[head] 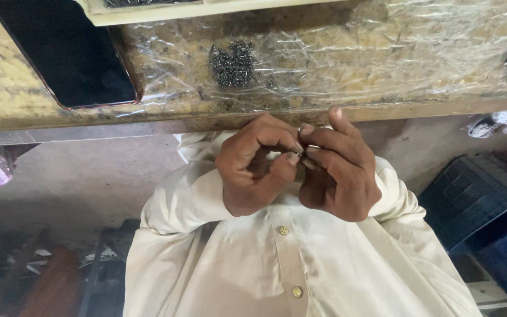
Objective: The person repeatedly picks small metal pins and a cylindrical metal housing from a workbench, inserts the pins into the housing, and secures them with a blue plastic cap. The person handles the components one at a time and places the assembled units on the table.
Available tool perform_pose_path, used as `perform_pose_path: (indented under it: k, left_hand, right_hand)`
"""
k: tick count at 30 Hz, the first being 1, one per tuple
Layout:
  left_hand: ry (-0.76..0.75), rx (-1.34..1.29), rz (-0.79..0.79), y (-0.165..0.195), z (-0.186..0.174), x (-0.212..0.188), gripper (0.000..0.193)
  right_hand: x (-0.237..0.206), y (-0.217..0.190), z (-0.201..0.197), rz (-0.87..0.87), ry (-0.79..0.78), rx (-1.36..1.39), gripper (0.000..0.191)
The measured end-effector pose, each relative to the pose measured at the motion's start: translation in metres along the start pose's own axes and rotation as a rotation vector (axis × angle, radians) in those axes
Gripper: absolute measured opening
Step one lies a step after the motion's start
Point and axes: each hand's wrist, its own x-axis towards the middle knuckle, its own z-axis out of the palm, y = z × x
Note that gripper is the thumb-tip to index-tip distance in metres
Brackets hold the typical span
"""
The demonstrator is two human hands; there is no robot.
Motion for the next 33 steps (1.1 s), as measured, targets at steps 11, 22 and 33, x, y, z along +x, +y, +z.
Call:
perform_pose_path:
  k: [11,22,33]
  left_hand:
    - [-0.039,0.026,-0.098,0.007,-0.006,0.002,0.009]
    - [-0.116,0.036,-0.108,0.011,-0.012,0.011,0.011]
    - [-0.052,-0.048,-0.135,0.006,-0.016,0.005,0.003]
  right_hand:
    - [-0.007,0.005,-0.018,0.358,-0.243,0.235,0.019]
    - [0.024,0.022,-0.024,0.132,-0.246,0.302,0.027]
    - [0.048,0.019,-0.020,0.367,-0.182,0.424,0.014]
